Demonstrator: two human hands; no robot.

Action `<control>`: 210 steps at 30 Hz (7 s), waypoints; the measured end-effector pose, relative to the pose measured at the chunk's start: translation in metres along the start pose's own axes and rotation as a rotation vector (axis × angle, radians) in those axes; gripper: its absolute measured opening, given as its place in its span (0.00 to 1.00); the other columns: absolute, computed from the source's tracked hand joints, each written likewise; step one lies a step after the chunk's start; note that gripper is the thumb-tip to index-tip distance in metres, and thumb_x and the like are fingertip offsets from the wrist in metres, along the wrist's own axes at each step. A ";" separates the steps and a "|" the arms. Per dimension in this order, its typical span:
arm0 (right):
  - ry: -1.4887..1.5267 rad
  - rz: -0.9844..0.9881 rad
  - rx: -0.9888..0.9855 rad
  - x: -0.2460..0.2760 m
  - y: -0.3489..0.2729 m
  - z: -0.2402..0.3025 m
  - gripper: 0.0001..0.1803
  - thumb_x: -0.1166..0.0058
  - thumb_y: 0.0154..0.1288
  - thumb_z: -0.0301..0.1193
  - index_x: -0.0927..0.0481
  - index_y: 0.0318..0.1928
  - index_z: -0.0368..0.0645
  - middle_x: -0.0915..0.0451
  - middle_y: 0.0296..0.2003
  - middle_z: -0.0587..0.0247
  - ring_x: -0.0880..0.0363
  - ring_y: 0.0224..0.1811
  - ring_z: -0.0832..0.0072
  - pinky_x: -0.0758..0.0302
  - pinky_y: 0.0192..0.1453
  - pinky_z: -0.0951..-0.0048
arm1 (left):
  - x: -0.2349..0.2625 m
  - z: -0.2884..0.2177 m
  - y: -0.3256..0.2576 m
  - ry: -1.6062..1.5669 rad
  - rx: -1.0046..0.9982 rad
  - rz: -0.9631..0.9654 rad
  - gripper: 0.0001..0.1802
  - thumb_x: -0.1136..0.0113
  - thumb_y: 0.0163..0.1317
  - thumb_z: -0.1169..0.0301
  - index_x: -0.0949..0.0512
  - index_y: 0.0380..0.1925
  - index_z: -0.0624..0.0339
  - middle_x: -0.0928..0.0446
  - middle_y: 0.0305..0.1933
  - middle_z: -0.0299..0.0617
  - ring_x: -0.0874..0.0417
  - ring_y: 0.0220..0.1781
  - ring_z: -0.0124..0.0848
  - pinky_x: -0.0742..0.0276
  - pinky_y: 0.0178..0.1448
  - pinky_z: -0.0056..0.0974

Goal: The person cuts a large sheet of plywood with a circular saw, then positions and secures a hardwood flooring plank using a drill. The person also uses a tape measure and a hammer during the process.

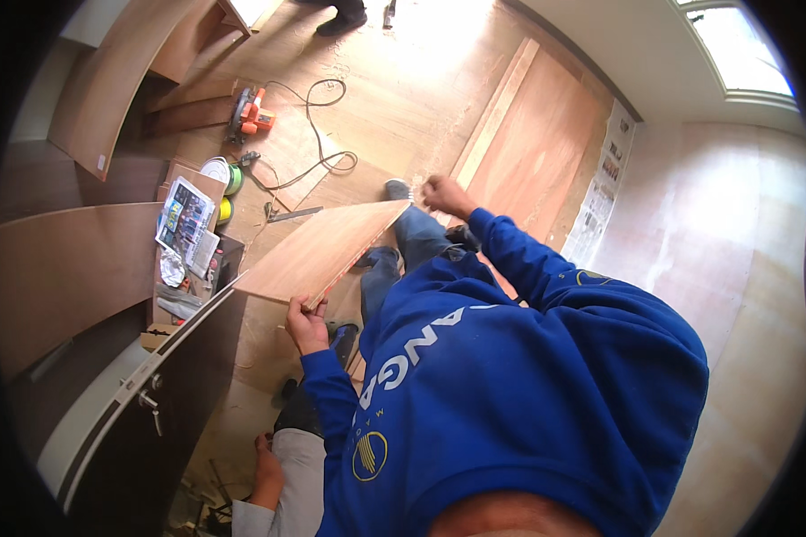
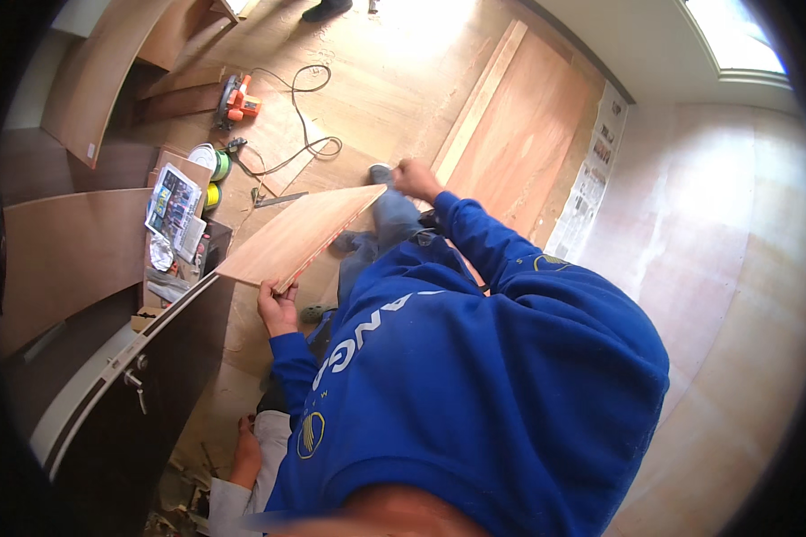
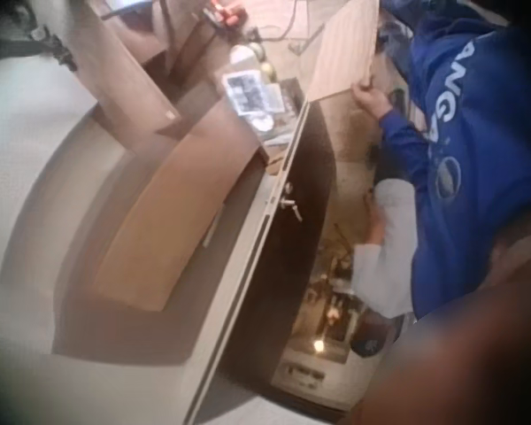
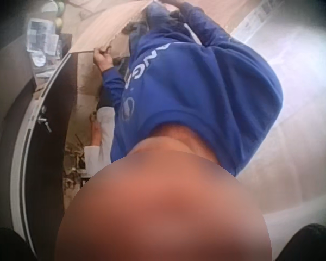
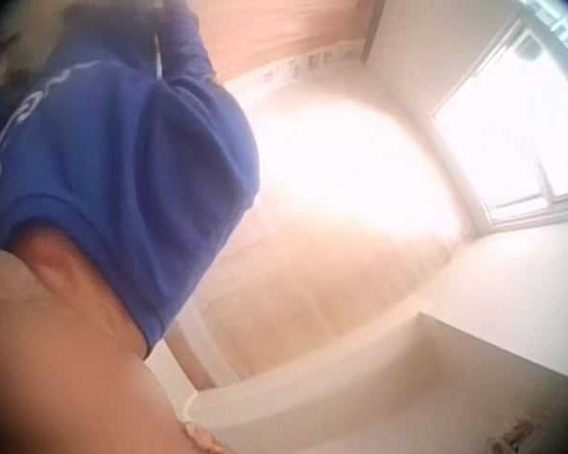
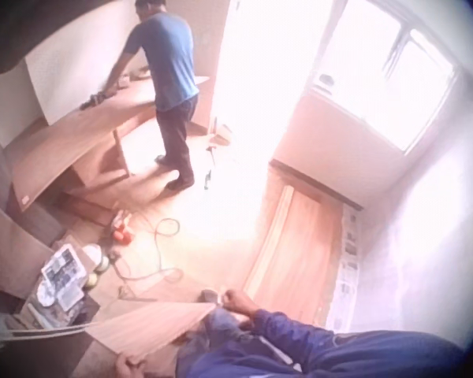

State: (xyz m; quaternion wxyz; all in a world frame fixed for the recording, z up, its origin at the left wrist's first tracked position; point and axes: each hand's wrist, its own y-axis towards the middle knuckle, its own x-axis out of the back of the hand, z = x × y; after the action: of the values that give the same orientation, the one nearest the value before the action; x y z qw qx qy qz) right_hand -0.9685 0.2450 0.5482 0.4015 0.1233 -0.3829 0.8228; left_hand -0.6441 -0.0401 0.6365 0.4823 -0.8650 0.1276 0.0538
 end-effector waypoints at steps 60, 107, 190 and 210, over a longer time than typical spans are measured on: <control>0.665 -1.219 -1.708 0.102 -0.144 -0.133 0.29 0.60 0.83 0.46 0.37 0.62 0.27 0.20 0.55 0.23 0.19 0.60 0.33 0.24 0.65 0.39 | -0.457 0.032 0.237 1.770 0.340 0.579 0.12 0.42 0.70 0.68 0.22 0.49 0.62 0.13 0.41 0.46 0.08 0.35 0.39 0.22 0.27 0.39; 0.583 -0.621 -1.002 0.002 0.270 -0.416 0.46 0.30 0.60 0.48 0.32 0.72 0.35 0.28 0.69 0.36 0.30 0.72 0.43 0.29 0.74 0.52 | -0.626 0.225 0.342 1.132 0.147 0.408 0.31 0.38 0.68 0.83 0.34 0.70 0.70 0.26 0.69 0.55 0.20 0.67 0.49 0.20 0.69 0.57; 1.750 -1.076 -0.970 -0.095 0.374 -0.477 0.24 0.43 0.78 0.32 0.31 0.67 0.36 0.21 0.58 0.43 0.18 0.61 0.55 0.15 0.62 0.54 | -0.648 0.402 0.671 2.344 0.435 0.750 0.33 0.37 0.73 0.62 0.30 0.73 0.64 0.20 0.67 0.50 0.16 0.63 0.45 0.18 0.58 0.50; 1.897 -1.161 -1.022 -0.134 0.445 -0.468 0.38 0.34 0.73 0.38 0.40 0.72 0.37 0.29 0.62 0.41 0.22 0.62 0.50 0.17 0.62 0.50 | -0.625 0.488 0.688 2.275 0.207 0.925 0.27 0.30 0.66 0.55 0.20 0.48 0.72 0.16 0.39 0.51 0.16 0.37 0.38 0.19 0.35 0.41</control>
State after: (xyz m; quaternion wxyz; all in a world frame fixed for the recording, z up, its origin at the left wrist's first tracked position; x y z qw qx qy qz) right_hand -1.1686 0.3393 -0.0726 0.8310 -0.5446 -0.1057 0.0401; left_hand -1.4184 0.1342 -0.0513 0.0985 -0.2509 0.7728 -0.5746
